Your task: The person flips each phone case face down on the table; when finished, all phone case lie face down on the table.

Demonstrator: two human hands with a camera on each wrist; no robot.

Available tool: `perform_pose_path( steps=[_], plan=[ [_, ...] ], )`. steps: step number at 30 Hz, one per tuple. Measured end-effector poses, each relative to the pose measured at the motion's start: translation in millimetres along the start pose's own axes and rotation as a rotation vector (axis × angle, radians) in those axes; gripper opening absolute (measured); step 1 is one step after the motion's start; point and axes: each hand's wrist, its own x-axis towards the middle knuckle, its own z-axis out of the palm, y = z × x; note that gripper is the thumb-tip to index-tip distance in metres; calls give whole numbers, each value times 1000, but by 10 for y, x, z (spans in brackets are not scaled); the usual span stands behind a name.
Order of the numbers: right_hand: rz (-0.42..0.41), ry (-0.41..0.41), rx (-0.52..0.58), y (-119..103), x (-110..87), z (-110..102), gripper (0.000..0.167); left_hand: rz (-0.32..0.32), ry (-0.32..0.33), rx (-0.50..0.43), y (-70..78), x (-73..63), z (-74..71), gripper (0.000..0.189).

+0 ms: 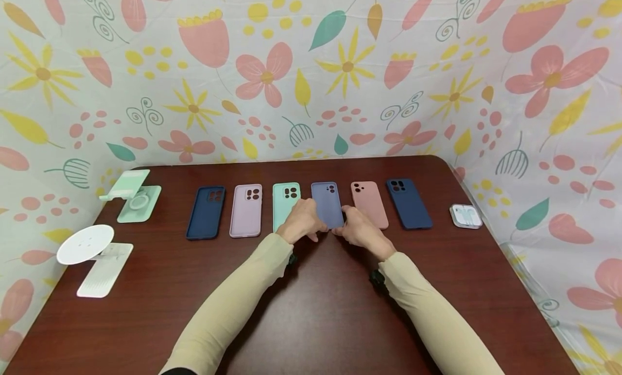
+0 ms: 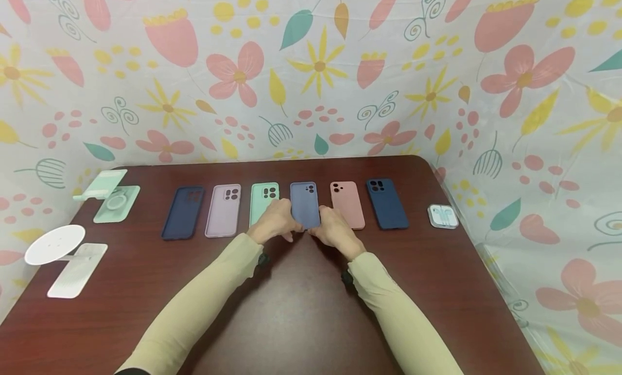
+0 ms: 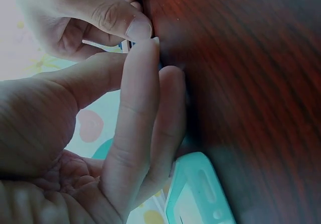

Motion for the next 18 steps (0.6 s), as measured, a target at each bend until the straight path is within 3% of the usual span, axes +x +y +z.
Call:
perform_pose_path(
  steps=[8,12,18],
  plan=[
    [-4,12,63,225,233,115,83,41,-18,-18,-15,-20,-18,28],
    [-33,23,82,361,334,184,83,68,-22,-51,-65,24,-5,36],
    [-79,90,33,436,341,227,81,43,10,-125,7,-82,-44,60]
  ],
)
